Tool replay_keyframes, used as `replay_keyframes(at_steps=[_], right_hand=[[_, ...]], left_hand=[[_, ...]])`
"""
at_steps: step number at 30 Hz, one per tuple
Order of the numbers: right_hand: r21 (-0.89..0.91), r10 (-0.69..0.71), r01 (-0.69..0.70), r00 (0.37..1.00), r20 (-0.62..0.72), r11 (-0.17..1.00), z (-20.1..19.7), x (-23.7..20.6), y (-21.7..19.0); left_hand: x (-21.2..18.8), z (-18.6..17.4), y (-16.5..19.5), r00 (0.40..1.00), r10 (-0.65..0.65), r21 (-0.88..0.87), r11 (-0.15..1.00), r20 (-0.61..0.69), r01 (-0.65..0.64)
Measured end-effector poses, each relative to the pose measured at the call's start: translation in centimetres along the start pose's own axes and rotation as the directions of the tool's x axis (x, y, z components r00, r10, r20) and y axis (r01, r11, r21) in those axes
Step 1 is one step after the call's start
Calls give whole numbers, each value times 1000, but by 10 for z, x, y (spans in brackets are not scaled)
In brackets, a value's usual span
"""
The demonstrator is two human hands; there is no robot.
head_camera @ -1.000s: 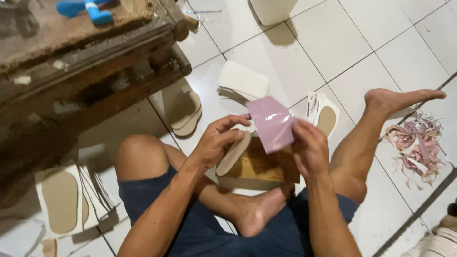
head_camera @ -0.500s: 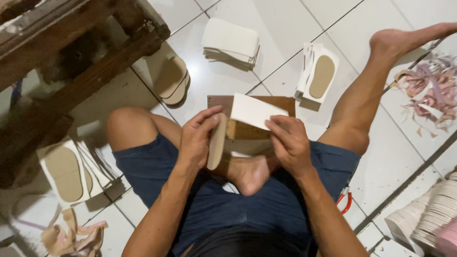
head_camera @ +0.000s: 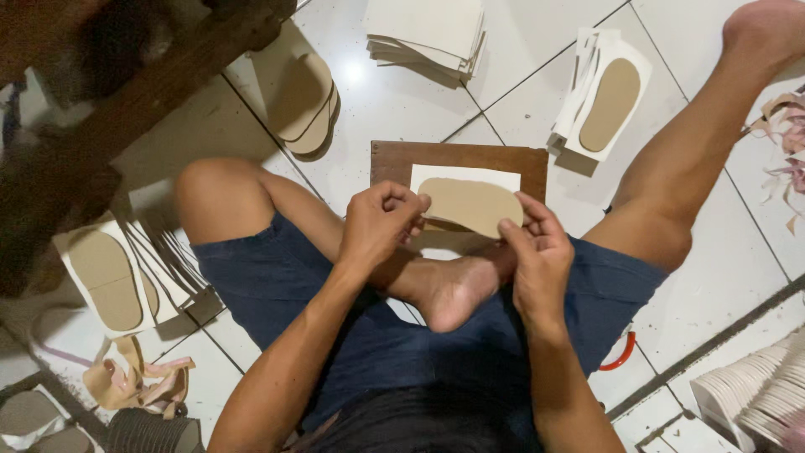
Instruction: The person sits on the workshop floor and covers insole boards with pink adhesive film. They peel the paper backing from the film, align it over an insole board, press and smooth it down by hand, then set the covered insole onto a stack and start the next one.
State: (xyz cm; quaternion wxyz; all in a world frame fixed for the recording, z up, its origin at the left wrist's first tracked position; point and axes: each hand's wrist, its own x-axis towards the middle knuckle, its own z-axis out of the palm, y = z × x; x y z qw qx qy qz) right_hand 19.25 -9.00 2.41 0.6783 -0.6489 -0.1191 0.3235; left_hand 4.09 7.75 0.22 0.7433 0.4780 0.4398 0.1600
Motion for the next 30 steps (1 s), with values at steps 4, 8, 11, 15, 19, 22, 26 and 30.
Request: replay_keyframes(at_steps=[4,8,11,15,19,22,26,30], right_hand=[[39,40,-39,999,-15,998,-8,18,1],[1,22,-22,1000,-9,1000,-11,20,10],[-77,-26,24,999,-26,997,-11,21,14],[-135,12,-21,998,-69,991,-9,22,14],[-232,-23,7,998,-65,973,-6,22,14],[-420,-121,93,992,-41,903,-3,21,11],[-780,-333,315,932,146,540,3,17,0],[-739,-373,637,755,540,219,12,18,-11]], left_hand=[[6,0,12,994,-110,108,988,3,109],[6,3,17,992,-119,111,986,-35,122],[4,4,18,991,-121,117,985,-54,127],[4,4,20,992,-114,93,988,-57,119],[5,5,25,985,-158,113,980,-75,166],[4,6,28,985,-142,167,974,-93,156],[3,9,25,985,83,530,848,-148,8],[0,10,11,949,298,621,765,-107,-171]])
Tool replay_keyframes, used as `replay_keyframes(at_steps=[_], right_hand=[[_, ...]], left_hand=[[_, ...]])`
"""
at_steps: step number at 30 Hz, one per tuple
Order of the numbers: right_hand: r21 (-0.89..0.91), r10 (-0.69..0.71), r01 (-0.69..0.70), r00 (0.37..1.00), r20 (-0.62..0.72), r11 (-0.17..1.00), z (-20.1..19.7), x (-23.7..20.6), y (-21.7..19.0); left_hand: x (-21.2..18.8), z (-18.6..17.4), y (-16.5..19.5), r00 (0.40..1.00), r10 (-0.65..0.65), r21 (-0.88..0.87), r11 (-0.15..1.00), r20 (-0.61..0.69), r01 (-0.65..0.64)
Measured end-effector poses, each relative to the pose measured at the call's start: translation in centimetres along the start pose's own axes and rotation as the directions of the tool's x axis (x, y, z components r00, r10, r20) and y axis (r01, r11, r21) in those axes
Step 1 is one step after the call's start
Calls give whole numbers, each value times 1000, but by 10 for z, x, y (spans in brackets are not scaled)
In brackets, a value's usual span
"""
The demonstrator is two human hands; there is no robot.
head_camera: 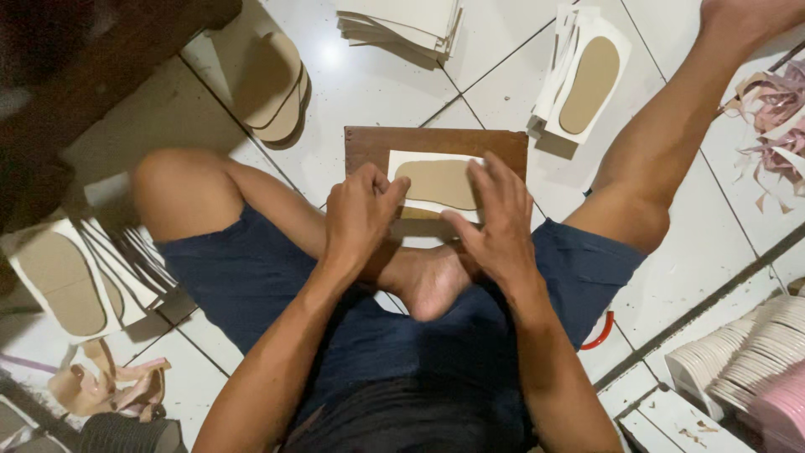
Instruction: The person sits on the workshop floor and covers insole boards with pink adhesive film. They peel the paper backing from the film, align it over an insole board, press and smooth it down by hand, then set the covered insole onto a stack and start the next one.
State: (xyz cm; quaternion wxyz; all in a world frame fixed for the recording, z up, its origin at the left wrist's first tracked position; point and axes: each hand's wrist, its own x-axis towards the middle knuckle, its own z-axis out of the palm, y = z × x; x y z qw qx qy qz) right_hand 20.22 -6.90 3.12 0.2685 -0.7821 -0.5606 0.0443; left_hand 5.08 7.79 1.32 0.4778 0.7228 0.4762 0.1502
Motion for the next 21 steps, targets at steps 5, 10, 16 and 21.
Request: replay_keyframes(at_steps=[5,10,16,21], right_hand=[[-145,-75,99,984,163,984,-5,-5,-6],[346,106,-213,947,303,914,-27,-38,-8],[610,429,-638,769,473,471,-35,-55,-15],[774,530,-560,770,355,296,-31,-50,-17]], left_hand=[[-27,5,-15,941,45,-163,987,335,10],[-55,0,-24,945,7,-583,789,328,196],[-62,-6,-21,935,60,-799,540,349,264],[-68,-5,-20,891,79,-767,546,447,336]])
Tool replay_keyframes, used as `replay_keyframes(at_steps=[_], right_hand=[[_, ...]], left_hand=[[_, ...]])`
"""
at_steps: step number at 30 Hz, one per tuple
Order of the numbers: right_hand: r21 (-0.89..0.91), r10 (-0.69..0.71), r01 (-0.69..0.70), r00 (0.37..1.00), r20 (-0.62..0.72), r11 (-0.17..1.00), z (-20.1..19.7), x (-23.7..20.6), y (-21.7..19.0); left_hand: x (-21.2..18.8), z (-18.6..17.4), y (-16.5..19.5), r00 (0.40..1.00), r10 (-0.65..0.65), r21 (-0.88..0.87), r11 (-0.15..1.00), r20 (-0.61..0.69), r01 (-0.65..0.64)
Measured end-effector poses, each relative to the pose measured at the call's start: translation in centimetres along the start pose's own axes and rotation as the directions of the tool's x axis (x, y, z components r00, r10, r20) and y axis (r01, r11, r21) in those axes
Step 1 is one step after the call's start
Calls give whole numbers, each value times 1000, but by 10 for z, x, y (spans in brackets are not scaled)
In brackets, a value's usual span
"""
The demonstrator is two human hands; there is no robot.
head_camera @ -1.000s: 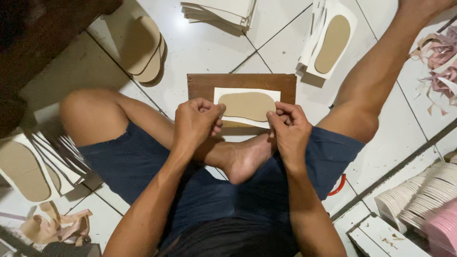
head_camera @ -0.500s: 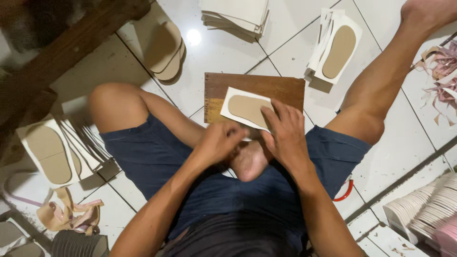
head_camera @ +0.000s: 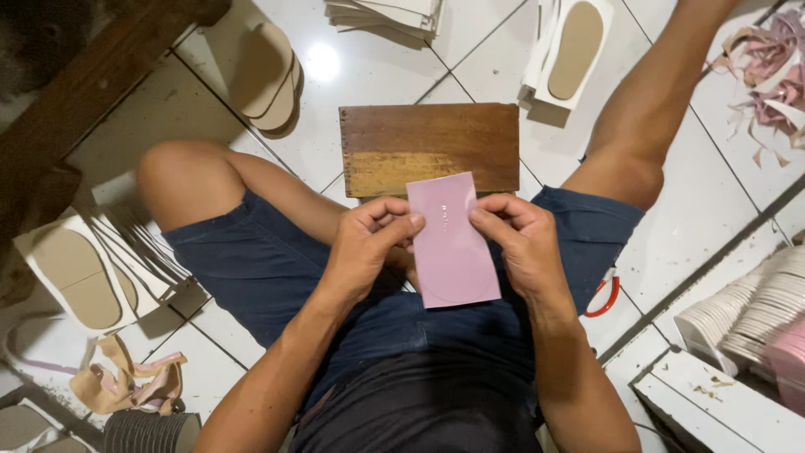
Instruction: The person sits on the workshop floor and covers insole boards with pink adhesive film. They peel the paper backing from the film, align it over an insole board, press and smooth it down by hand, then set the covered insole onto a stack and start the next one.
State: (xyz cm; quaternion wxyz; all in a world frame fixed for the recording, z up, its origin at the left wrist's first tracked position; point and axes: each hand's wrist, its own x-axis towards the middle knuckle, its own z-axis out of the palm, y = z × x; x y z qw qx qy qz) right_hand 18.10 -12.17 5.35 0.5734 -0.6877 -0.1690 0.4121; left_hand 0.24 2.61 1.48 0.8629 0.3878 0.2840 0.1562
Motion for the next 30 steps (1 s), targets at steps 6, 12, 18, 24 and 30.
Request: replay_keyframes(at_steps=[6,12,18,24,30], right_hand=[[414,179,-240,967,182,878,1,-1,6],[532,196,-309,946,259,788,4,2,15],[458,186,-259,962,199,850,4,-1,20],[-42,-46,50,995,92,998,12,-3,16],[-264,48,38,950,309,964,2,-10,8]], left_hand=[[-4,-3,-9,994,-99,-277,954,53,110],[-5,0,-7,990,-80,-395,910,119,121],[-3,3,6,991,-101,-290,949,91,123],[24,1,4,999,44,28,999,-27,-43],[32,-2,4,980,80,-44,995,-184,-89]])
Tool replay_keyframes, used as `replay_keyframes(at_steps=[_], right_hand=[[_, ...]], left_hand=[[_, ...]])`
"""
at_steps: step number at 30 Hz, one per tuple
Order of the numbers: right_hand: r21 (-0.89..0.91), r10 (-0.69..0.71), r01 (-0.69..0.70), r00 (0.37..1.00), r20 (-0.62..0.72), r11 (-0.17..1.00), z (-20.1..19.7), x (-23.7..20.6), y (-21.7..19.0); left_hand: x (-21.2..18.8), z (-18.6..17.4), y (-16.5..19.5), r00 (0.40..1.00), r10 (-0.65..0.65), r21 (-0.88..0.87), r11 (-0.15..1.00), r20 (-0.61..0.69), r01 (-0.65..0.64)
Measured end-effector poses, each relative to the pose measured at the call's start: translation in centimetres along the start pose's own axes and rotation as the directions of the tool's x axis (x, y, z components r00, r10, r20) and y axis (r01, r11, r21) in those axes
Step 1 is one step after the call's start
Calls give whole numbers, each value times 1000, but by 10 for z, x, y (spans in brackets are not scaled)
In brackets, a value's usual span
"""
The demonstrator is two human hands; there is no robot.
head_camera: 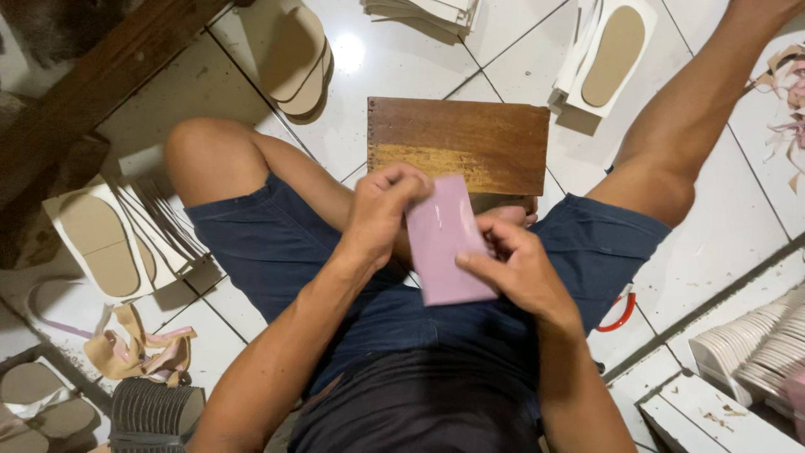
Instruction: The person sits on the workshop floor and covers insole boards with pink adhesive film. They peel the paper backing from the film, align it over an insole board, press and smooth it down by hand, then set the covered insole onto a stack and start the next one.
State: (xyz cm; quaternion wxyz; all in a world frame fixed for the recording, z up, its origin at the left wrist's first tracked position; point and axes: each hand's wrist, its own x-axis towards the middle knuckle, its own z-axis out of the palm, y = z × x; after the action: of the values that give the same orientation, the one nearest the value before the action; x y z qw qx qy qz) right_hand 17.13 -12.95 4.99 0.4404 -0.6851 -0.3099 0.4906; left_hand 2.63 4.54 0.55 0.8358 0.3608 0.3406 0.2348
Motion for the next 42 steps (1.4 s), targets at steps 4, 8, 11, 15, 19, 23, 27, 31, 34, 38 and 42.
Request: replay_keyframes(at_steps=[4,8,11,15,19,23,27,31,34,38,42], right_hand=[[72,-24,47,953,-301,996,-15,7,-2],[600,54,273,882,-468,752,-30,24,-10],[693,47,323,888,-458,645,-17,30,-7],[571,68,214,900,-431,792,9,26,12],[544,117,116,920,-375,831,11,20,25],[664,157,62,951,-265,745,6,19,25],[718,144,79,959,-244,691,10,22,24],[718,163,104,942,-294,689,24,28,32],[615,185,29,942,-281,788,34,30,36],[-141,-163,103,831,-532,985,19,39,27],[-618,-511,92,664,-546,780,-19,69,10]], left_hand=[[-11,-3,7,990,132,-8,991,-43,-133],[-32,3,-1,943,-153,265,961,297,72],[-39,15,-19,972,-90,25,996,217,87],[-34,19,-33,987,-41,1,999,156,41],[-26,3,-27,986,-132,-38,990,101,137],[-19,-8,-14,951,-294,-136,942,96,305],[-19,-3,-7,945,-307,-243,914,111,326],[-22,7,-2,993,121,278,953,1,-116],[-25,8,3,834,395,808,292,386,-512],[-15,0,13,718,179,717,-397,672,-573],[0,-13,23,674,92,669,-277,733,-690]])
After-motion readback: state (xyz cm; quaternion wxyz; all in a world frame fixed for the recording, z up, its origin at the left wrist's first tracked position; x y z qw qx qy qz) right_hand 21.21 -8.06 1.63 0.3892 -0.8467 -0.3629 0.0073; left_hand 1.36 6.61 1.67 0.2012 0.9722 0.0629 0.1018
